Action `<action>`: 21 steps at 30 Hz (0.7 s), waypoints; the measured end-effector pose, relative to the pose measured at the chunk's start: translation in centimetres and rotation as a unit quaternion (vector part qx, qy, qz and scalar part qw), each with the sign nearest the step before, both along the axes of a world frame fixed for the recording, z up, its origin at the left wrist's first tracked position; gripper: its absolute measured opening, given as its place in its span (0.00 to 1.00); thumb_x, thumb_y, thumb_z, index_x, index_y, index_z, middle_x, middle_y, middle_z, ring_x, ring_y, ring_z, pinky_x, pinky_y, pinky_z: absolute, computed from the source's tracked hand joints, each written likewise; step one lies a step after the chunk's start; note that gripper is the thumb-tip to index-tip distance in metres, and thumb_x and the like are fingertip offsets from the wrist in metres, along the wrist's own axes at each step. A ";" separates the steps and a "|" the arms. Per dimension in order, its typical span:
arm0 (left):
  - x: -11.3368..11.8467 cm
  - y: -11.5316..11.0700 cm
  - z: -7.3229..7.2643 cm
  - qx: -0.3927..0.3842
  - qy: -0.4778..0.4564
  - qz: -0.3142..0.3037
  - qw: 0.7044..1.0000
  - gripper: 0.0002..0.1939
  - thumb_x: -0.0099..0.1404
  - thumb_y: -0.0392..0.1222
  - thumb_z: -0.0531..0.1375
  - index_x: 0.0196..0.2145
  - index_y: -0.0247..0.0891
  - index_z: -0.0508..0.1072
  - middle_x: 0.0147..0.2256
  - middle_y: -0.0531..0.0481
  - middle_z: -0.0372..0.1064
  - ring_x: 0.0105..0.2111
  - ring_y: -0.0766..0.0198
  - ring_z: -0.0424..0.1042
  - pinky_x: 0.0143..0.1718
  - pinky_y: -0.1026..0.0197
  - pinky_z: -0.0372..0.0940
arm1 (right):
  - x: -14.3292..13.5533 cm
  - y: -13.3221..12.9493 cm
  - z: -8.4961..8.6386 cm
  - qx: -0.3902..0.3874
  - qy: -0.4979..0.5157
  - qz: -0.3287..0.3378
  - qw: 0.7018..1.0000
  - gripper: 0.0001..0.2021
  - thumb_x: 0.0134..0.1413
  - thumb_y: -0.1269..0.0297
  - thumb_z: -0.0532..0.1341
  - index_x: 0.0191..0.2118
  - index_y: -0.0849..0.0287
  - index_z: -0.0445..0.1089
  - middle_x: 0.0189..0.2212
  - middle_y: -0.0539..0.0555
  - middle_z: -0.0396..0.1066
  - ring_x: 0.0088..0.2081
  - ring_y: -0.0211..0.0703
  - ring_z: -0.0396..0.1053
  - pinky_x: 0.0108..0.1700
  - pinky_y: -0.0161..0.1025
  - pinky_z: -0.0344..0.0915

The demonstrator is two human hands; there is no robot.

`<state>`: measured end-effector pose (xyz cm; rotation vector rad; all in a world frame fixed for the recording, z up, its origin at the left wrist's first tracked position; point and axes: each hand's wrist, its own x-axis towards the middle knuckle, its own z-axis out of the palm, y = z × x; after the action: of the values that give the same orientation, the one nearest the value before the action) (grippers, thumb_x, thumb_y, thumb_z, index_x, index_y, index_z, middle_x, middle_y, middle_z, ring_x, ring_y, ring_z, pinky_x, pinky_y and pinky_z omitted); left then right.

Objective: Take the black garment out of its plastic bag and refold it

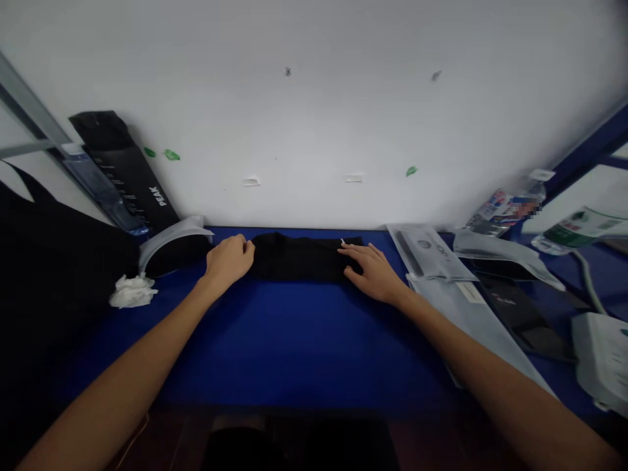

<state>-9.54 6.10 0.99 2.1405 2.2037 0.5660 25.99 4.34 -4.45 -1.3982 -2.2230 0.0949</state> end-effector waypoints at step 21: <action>3.5 -1.3 0.0 0.006 -0.424 -0.223 0.878 0.31 0.63 0.58 0.72 0.58 0.45 0.70 0.56 0.43 0.76 0.58 0.50 0.75 0.65 0.42 0.66 | 0.0 0.0 0.1 0.008 -0.030 0.016 0.999 0.23 0.65 0.64 0.57 0.63 0.55 0.74 0.66 0.62 0.73 0.69 0.58 0.69 0.76 0.72 0.49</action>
<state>-6.04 4.84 1.01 1.7710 1.1995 1.1742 25.99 4.29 -4.37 -1.3737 -2.2908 0.0461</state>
